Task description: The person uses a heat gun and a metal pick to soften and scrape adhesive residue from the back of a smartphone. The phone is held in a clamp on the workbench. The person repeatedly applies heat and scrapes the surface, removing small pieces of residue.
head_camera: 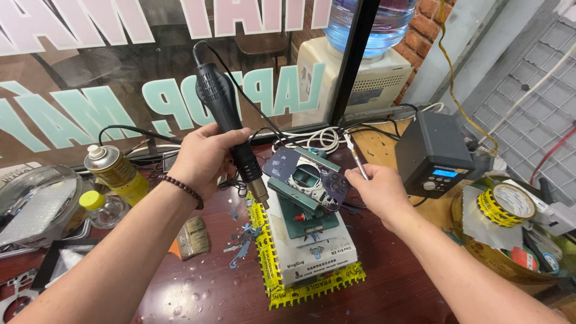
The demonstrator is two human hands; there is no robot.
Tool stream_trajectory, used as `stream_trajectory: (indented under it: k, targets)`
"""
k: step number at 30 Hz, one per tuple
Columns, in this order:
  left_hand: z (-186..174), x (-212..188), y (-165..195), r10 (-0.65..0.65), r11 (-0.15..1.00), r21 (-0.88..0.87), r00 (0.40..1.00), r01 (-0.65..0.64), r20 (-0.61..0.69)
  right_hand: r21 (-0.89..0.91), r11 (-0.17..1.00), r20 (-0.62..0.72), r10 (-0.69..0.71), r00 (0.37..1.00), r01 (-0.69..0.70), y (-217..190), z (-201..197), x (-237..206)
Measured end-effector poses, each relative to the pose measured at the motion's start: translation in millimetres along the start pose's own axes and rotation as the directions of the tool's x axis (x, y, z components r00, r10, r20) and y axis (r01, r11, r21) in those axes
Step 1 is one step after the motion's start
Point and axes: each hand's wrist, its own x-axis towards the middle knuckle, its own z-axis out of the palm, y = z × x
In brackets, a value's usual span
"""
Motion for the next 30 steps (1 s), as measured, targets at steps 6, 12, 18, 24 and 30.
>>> stream_trajectory:
  k: [6,12,18,24,30]
  targets:
    - [20.8,-4.9,3.0,-0.018,0.999,0.035,1.000,0.019,-0.008,0.149,0.986,0.021,-0.074,0.997,0.070,23.3,2.3,-19.7]
    - [31.3,-8.1,2.7,-0.018,0.999,0.041,1.000,0.019,-0.022,0.364,0.924,0.104,0.083,0.991,-0.116,44.0,0.2,-8.3]
    - [31.2,-13.1,2.4,0.014,0.998,0.058,0.999,-0.011,-0.041,0.393,0.874,0.326,0.158,0.932,-0.286,46.4,16.0,4.0]
    - [23.1,-23.5,4.0,-0.017,0.997,0.069,0.994,0.024,-0.105,0.329,0.915,0.258,0.149,0.955,-0.232,55.4,10.2,-6.6]
    - [19.8,-27.9,5.8,-0.045,0.995,0.081,0.991,0.055,-0.128,0.080,0.994,0.041,-0.078,0.996,0.075,58.1,11.4,-37.0]
